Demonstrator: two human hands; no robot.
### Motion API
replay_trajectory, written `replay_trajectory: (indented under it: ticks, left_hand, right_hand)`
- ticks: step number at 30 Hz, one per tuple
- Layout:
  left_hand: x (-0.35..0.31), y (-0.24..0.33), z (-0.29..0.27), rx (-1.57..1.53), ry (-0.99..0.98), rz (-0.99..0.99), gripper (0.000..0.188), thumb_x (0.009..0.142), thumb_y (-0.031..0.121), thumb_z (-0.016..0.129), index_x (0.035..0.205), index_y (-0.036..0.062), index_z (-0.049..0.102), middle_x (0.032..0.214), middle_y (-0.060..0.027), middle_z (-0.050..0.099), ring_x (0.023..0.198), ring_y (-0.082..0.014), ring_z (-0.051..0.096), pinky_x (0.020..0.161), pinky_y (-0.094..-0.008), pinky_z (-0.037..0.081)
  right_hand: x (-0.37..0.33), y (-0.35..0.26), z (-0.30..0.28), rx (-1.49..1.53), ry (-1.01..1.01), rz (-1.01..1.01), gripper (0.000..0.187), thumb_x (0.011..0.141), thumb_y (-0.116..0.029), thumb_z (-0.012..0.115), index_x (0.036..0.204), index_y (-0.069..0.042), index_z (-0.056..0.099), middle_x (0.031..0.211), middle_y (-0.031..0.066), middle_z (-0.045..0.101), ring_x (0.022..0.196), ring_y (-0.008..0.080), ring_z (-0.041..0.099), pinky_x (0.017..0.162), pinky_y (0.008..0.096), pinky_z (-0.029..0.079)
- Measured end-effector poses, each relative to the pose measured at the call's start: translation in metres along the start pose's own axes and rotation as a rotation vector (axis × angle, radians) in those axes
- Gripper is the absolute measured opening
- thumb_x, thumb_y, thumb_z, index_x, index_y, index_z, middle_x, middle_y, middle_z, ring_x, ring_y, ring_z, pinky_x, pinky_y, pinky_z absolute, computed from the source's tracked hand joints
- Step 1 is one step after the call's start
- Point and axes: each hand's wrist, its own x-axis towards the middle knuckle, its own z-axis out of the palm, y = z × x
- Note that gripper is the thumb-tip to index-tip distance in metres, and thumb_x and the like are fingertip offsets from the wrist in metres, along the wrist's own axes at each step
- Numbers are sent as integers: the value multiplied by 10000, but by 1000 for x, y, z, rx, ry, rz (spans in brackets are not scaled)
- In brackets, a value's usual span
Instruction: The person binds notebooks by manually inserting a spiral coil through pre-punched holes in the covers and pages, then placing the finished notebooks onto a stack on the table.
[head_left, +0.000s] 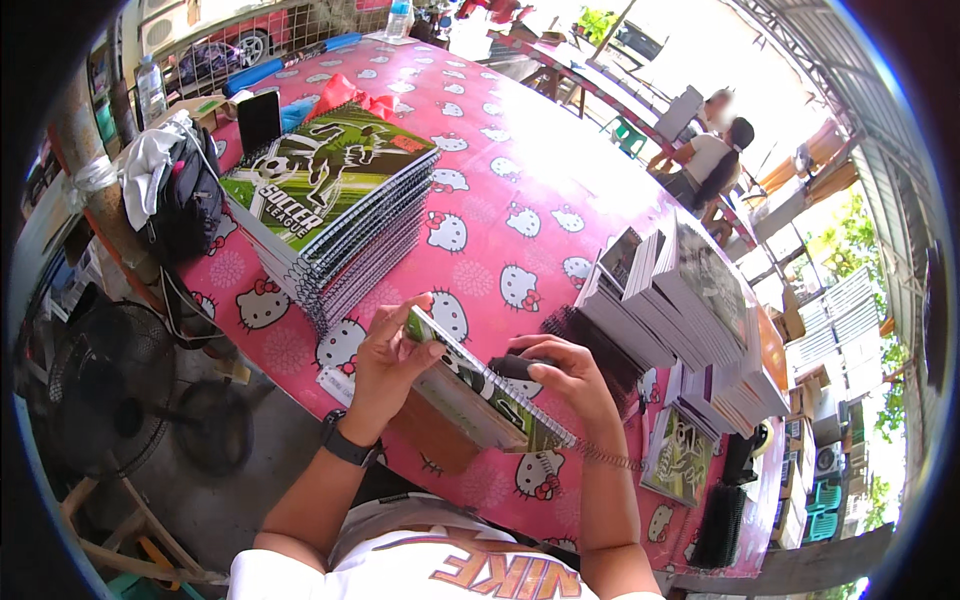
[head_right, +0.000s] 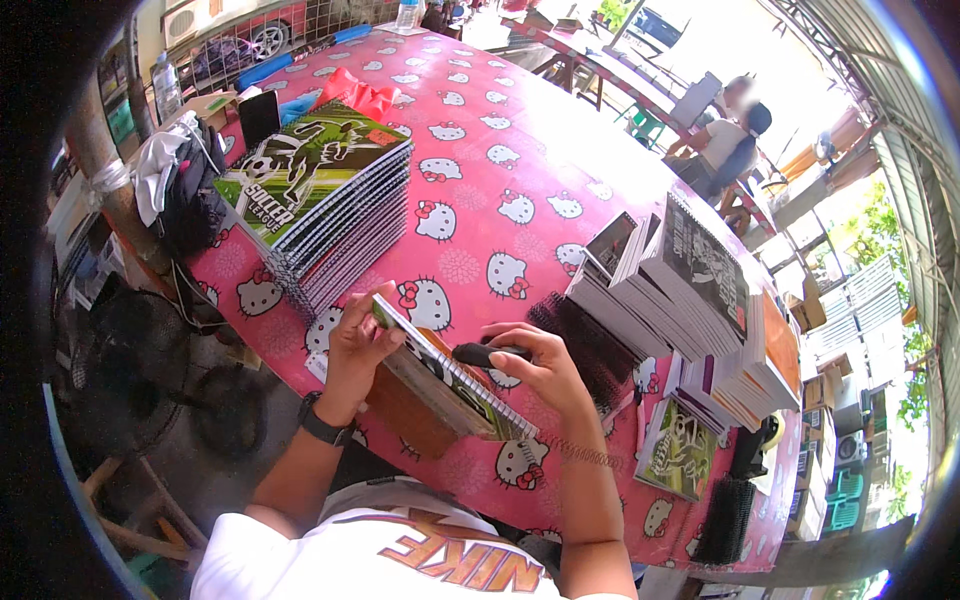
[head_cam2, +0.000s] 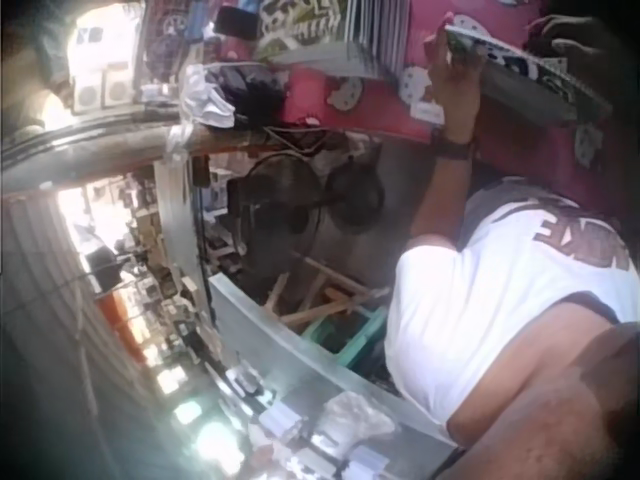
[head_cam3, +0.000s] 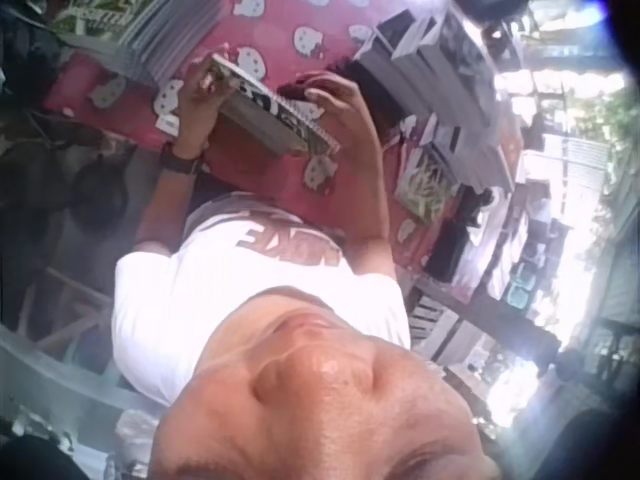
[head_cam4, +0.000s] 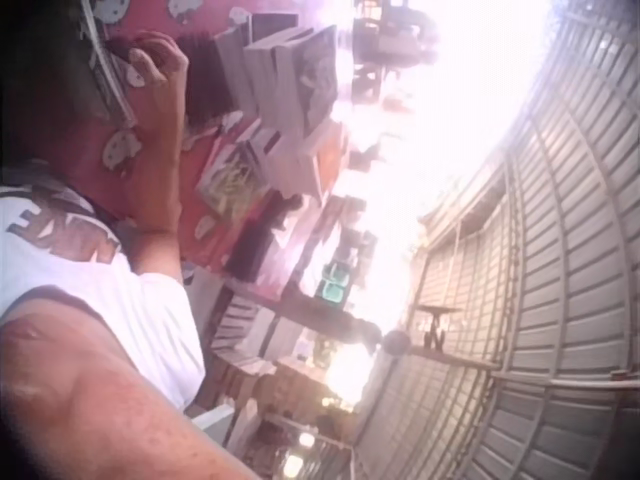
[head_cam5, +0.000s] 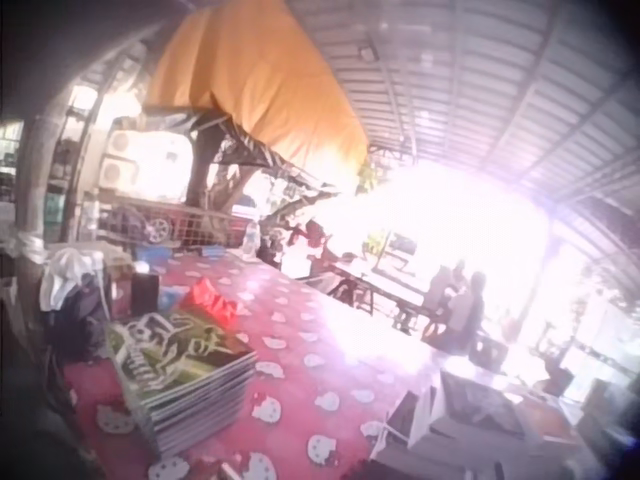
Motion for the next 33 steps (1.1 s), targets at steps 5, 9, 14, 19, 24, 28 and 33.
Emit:
replay_trajectory:
  ticks: [5, 9, 14, 19, 24, 28, 33]
  left_hand:
    - [4, 15, 2, 105, 1, 117, 552, 797, 75, 711, 1298, 52, 479, 1063, 1, 518, 922, -75, 480, 812, -235, 421]
    - [3, 13, 2, -32, 3, 15, 513, 798, 55, 701, 1274, 50, 512, 1015, 4, 529, 873, -66, 488, 784, -219, 419]
    - [2, 14, 3, -38, 29, -15, 494, 800, 31, 687, 1269, 44, 532, 960, 19, 507, 867, -60, 474, 775, -207, 404]
    - [5, 14, -1, -1, -13, -27, 520, 790, 32, 691, 1284, 78, 534, 955, 24, 497, 863, -58, 467, 778, -219, 403]
    - [7, 13, -2, 58, -42, -34, 503, 816, -18, 639, 1298, 22, 499, 1009, 18, 481, 932, -74, 459, 854, -232, 381]
    - [7, 13, -8, 101, -78, -72, 502, 811, -16, 642, 1293, 38, 513, 987, 23, 490, 925, -67, 455, 832, -220, 369]
    - [12, 15, -10, 112, -108, -5, 497, 812, -30, 635, 1290, 49, 522, 964, 24, 508, 915, -69, 461, 829, -227, 376]
  right_hand:
    - [-6, -40, 21, 352, -145, -301, 431, 799, -363, 648, 948, 41, 640, 1140, 149, 601, 1026, 206, 563, 905, 337, 423]
    - [4, -17, 9, 148, 16, -145, 461, 781, -393, 656, 936, 41, 643, 1137, 158, 603, 1050, 217, 553, 920, 349, 407]
    - [14, -22, 14, 212, -70, -51, 427, 793, -362, 642, 919, 46, 649, 1141, 160, 604, 1037, 214, 563, 903, 353, 424]
    - [13, -41, 26, 235, -180, -325, 548, 750, -481, 646, 928, 37, 657, 1141, 172, 598, 1019, 240, 577, 907, 351, 426]
    - [25, -20, 17, 4, -5, -90, 523, 768, -461, 649, 938, 33, 653, 1141, 158, 599, 1044, 223, 558, 921, 350, 408]
    - [32, -20, 19, 105, -142, -84, 405, 830, -339, 583, 965, 38, 644, 1120, 173, 607, 1033, 235, 568, 898, 364, 422]
    - [38, -35, 19, 334, -254, -260, 420, 804, -345, 615, 964, 43, 642, 1128, 150, 608, 1007, 203, 567, 900, 364, 425]
